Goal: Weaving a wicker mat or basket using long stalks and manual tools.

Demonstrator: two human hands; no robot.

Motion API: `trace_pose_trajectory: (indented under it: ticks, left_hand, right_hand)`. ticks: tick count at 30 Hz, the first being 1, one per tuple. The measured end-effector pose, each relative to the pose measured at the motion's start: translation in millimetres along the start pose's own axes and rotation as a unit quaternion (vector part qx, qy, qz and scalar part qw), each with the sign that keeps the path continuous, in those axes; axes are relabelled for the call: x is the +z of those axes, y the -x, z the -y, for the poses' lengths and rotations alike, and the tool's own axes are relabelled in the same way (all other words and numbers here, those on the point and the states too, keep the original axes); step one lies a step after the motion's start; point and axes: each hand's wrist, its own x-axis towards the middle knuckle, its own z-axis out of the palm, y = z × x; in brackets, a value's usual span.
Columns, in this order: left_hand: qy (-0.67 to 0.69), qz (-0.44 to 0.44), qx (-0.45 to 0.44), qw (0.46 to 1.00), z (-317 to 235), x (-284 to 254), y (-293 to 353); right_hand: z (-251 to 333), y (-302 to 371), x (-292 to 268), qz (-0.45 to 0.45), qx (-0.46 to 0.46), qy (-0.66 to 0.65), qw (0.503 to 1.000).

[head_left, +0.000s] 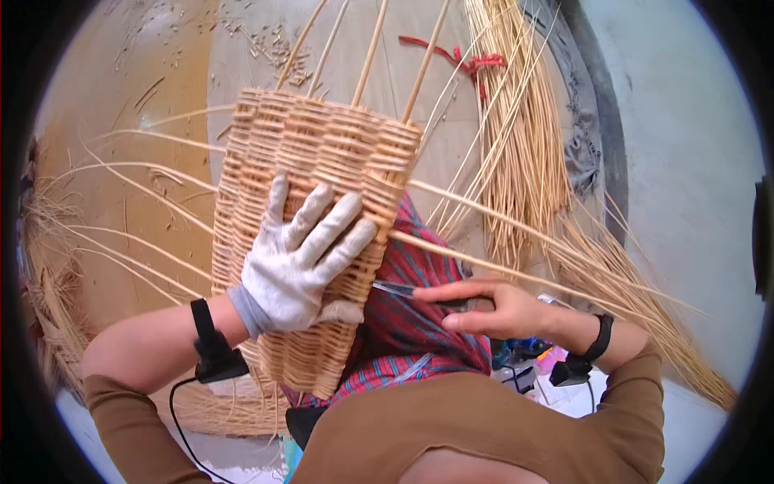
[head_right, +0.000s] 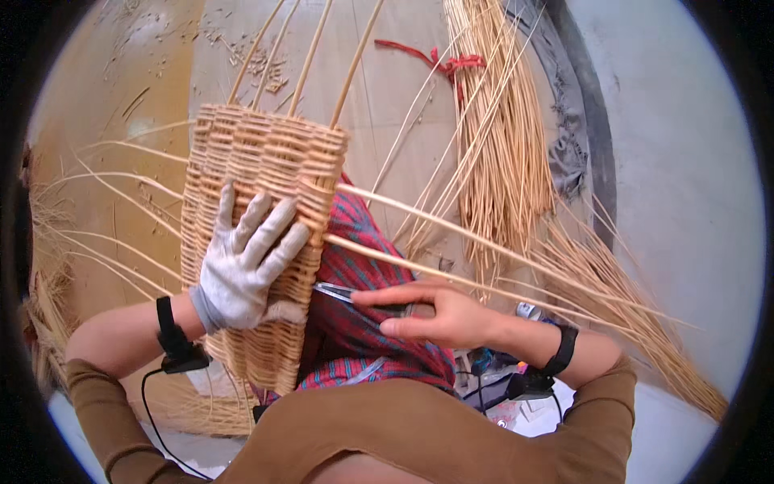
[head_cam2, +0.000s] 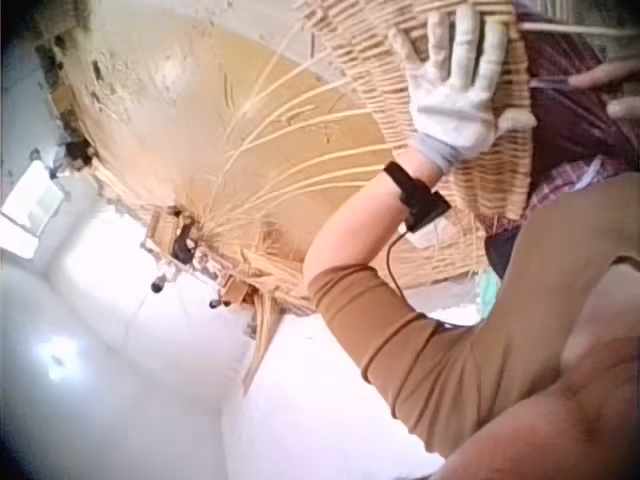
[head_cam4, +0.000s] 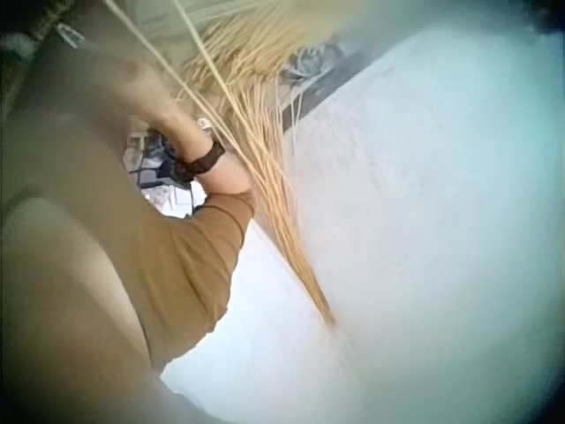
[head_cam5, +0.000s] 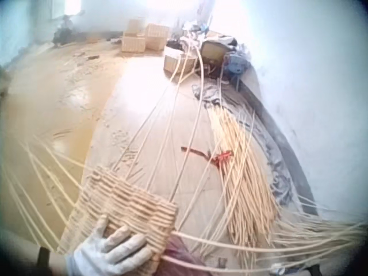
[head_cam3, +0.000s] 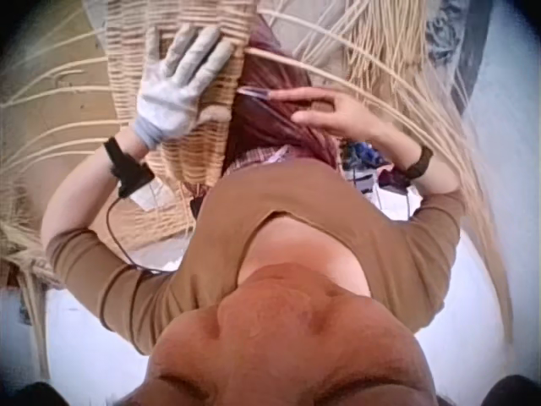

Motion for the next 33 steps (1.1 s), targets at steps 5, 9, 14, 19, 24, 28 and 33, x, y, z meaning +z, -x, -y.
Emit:
trace_pose_trajectory:
  ticks: [5, 9, 14, 19, 24, 28, 33]
  left_hand:
    - [-0.007, -0.005, 0.008, 1.000, 2, 2, -2]
    - [0.002, -0.019, 0.017, 1.000, 3, 1, 0]
    - [-0.042, -0.002, 0.016, 0.999, 2, 1, -2]
    - [-0.027, -0.020, 0.013, 0.999, -2, -3, -5]
    - [-0.081, 0.007, 0.020, 0.997, -7, -2, -4]
    - [-0.072, 0.007, 0.012, 0.997, -13, 0, -5]
    - [-0.048, -0.033, 0.009, 0.998, -12, -4, -6]
  right_hand:
    - [11, -8, -9, 0.008, -0.061, 0.282, 0.957]
    - [9, -25, -16, 0.121, 0.282, -0.269, 0.913]
    - [11, -27, 7, -0.065, -0.151, 0.119, 0.979]
    - [17, -24, -4, 0.105, 0.102, 0.205, 0.968]
    - [-23, -25, 0, 0.080, -0.100, 0.061, 0.990]
    - [-36, -19, 13, 0.203, 0.135, -0.433, 0.868]
    - [-21, -6, 6, 0.151, 0.060, -0.402, 0.901]
